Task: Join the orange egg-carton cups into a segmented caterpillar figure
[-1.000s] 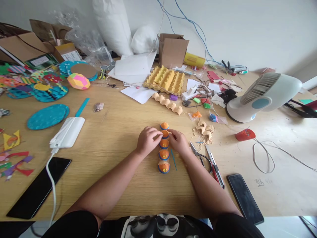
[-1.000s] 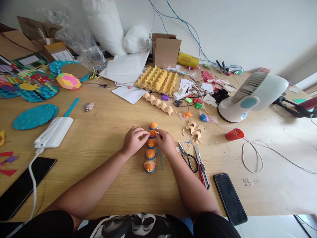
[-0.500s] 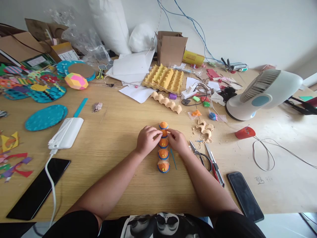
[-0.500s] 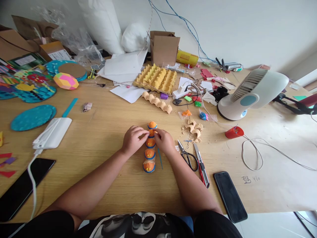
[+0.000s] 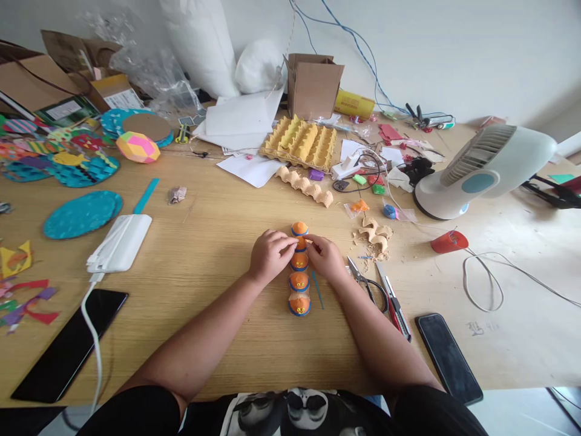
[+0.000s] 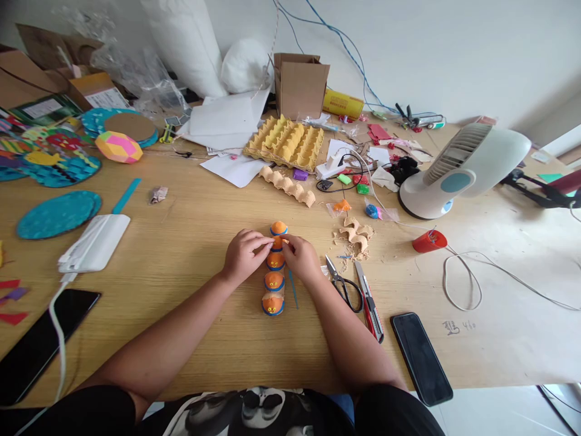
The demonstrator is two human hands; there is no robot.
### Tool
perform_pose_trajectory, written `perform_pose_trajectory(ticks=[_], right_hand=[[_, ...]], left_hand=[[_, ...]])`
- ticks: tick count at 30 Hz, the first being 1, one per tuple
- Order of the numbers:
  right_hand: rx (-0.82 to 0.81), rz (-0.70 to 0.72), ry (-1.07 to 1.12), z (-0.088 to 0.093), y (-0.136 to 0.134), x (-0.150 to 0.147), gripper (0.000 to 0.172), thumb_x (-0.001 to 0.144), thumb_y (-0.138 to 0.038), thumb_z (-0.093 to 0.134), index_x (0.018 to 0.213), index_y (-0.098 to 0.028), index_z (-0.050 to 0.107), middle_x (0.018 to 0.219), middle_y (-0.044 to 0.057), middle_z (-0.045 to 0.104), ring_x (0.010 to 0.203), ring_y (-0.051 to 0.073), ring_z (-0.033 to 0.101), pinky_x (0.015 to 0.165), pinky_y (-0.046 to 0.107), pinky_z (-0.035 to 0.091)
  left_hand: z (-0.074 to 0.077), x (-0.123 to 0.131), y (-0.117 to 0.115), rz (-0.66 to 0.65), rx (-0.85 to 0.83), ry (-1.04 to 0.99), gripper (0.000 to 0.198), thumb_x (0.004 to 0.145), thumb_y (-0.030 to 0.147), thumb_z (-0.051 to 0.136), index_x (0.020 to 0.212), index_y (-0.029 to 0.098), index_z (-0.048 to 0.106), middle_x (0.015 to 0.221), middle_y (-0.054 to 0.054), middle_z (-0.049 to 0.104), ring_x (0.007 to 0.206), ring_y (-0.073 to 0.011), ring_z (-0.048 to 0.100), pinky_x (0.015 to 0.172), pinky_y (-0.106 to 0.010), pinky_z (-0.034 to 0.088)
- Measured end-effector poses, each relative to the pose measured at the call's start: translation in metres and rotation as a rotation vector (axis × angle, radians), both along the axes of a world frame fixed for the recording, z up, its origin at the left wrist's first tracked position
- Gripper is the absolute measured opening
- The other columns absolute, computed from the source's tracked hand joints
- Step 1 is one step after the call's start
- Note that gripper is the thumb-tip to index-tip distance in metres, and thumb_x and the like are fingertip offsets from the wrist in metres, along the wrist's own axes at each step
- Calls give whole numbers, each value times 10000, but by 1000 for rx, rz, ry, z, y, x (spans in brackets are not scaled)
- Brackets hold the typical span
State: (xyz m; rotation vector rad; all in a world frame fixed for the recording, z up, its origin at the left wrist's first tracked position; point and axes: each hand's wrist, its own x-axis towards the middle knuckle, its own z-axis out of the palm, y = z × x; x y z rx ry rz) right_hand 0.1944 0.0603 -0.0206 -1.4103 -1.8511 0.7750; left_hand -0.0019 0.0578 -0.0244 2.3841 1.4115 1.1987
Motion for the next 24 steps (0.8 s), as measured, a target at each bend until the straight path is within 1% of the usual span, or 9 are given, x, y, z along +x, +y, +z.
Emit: perform_pose_trajectory(ticks=[3,6,10,14,20,24], right_hand=[[3,0,-6,2,-1,0,334,941,-278,532,1174,-187,753,767,37,691,674,167,580,663,277,439],[-7,-5,-12,2,-1,1,338,939,-272,532,1180,-186,753,749,29,673,663,163,566,659,277,432],[-14,3,-16,0,0,1,336,918,-278,566,1182,-180,750,712,9,633,633,152,537,626,271,402],[-27,22,-7,-2,1,2,341,904,-284,589,1192,-181,740,677,-8,600,611,144,517,599,261,384],[-44,37,11,-1,1,3,353,894,-269,605,1207,-170,733,661,-18,569,605,139,503,596,257,384],[-57,40,19,0,1,3,358,894,-299,622,1208,-167,734,653,-25,549,599,137,487,599,260,377]], left_hand=[[2,-1,0,3,-26,-71,157,950,233,611,999,244,760,898,-42,740,869,-207,641,827,-368,509],[4,-2,0,-10,-51,-116,168,928,178,601,963,240,753,912,-43,737,899,-212,641,853,-375,513],[4,-3,0,-30,-54,-111,160,917,174,608,959,238,749,922,-39,736,908,-213,643,867,-380,513],[2,-2,-1,4,-54,-106,113,921,221,642,934,235,753,881,-40,734,877,-211,645,840,-370,513],[1,-2,-4,-11,-8,-85,157,947,238,630,969,216,783,851,-47,728,833,-196,629,810,-356,509],[3,-3,-5,-24,-3,-71,188,962,242,613,1007,200,790,844,-48,722,824,-188,621,796,-348,504]])
